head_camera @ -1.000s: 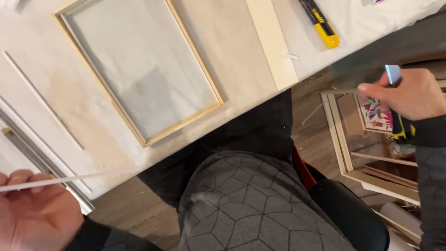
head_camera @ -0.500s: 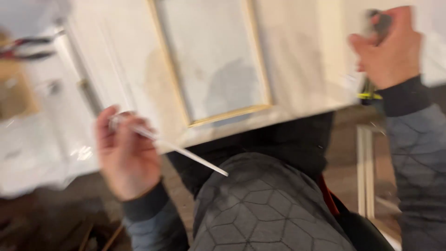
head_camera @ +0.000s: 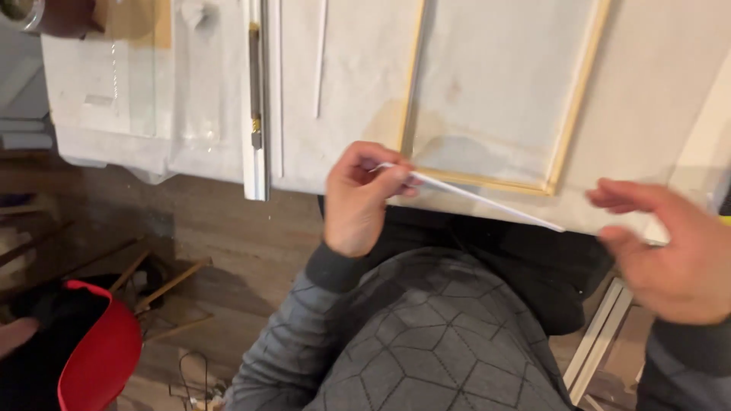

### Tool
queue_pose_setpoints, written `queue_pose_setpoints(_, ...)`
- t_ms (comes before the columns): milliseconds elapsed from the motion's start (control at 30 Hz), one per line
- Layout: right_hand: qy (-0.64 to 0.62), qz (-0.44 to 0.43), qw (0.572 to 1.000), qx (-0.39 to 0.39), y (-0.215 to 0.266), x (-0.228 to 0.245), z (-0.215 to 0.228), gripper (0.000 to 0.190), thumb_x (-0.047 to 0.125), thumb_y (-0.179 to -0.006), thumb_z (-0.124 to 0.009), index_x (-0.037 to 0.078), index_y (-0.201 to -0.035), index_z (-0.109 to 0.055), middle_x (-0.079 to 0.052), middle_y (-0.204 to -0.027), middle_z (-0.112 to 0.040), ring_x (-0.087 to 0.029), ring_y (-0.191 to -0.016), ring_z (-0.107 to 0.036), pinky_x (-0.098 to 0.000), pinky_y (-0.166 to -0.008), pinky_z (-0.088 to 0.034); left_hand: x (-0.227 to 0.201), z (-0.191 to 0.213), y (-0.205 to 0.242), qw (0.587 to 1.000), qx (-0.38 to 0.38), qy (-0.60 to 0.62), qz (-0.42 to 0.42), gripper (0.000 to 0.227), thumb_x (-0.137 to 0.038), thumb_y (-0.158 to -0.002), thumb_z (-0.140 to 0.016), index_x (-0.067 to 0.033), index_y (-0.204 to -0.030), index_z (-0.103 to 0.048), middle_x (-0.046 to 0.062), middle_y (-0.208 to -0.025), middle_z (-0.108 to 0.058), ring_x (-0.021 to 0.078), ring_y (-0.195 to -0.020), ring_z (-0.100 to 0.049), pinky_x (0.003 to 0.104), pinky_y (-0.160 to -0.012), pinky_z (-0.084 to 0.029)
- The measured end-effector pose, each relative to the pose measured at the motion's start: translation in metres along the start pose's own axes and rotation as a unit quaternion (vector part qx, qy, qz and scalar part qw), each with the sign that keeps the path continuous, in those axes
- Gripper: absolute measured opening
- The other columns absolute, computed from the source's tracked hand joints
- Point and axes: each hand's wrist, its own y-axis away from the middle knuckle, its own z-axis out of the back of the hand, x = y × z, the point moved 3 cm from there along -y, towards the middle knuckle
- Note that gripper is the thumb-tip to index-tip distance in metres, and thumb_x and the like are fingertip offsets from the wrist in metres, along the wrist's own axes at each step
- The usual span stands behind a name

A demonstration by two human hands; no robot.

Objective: Measure, cut, and fit spacer strips into the inner edges of a wooden picture frame.

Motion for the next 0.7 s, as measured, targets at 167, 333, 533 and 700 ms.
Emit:
queue_pose_setpoints(167, 0.012, 0.003, 0.999, 0.047, 0.006, 0.029, -0.020, 0.031, 0.007, -0.091, -0.078, 0.003, -0.121, -0.070, -0.011, -0.105, -0.074, -0.017, -0.091, -0.072, -0.0276, -0.079, -0.055, 0.014, -0.009, -0.005, 0.998, 0.048, -0.015, 0.039, 0.012, 0.007, -0.098, -0.067, 0.0012, -0.105, -0.059, 0.015, -0.102, -0.071, 0.0222, -0.090, -0.074, 0.034, -0.078, -0.063)
queue_pose_setpoints(333, 0.025, 0.019, 0.996, 0.078, -0.007, 0.046, -0.024, 0.027, 0.007, -0.091, -0.078, 0.005, -0.118, -0.075, -0.010, -0.106, -0.074, -0.015, -0.088, -0.072, -0.0244, -0.069, -0.058, 0.016, -0.004, -0.008, 0.998, 0.038, -0.035, 0.047, 0.013, 0.006, -0.097, -0.069, 0.0009, -0.103, -0.060, 0.014, -0.099, -0.072, 0.0213, -0.088, -0.074, 0.033, -0.077, -0.063)
queue_pose_setpoints(533, 0.157, 0.125, 0.978, 0.054, -0.006, 0.026, -0.026, 0.022, 0.000, -0.094, -0.078, 0.003, -0.115, -0.077, -0.011, -0.104, -0.071, -0.020, -0.086, -0.069, -0.0281, -0.072, -0.057, 0.014, 0.009, -0.015, 0.996, 0.028, -0.081, 0.012, 0.012, 0.005, -0.096, -0.071, 0.0010, -0.103, -0.062, 0.012, -0.100, -0.073, 0.0154, -0.087, -0.071, 0.031, -0.076, -0.061)
queue_pose_setpoints(700, 0.206, 0.122, 0.971, -0.003, -0.009, 0.010, -0.022, 0.013, -0.002, -0.100, -0.078, 0.003, -0.112, -0.077, -0.010, -0.103, -0.068, -0.023, -0.091, -0.067, -0.0298, -0.079, -0.056, 0.011, 0.037, -0.021, 0.982, -0.020, -0.182, -0.054, 0.012, 0.006, -0.099, -0.073, 0.0022, -0.106, -0.064, 0.007, -0.098, -0.067, 0.0118, -0.084, -0.062, 0.025, -0.077, -0.054)
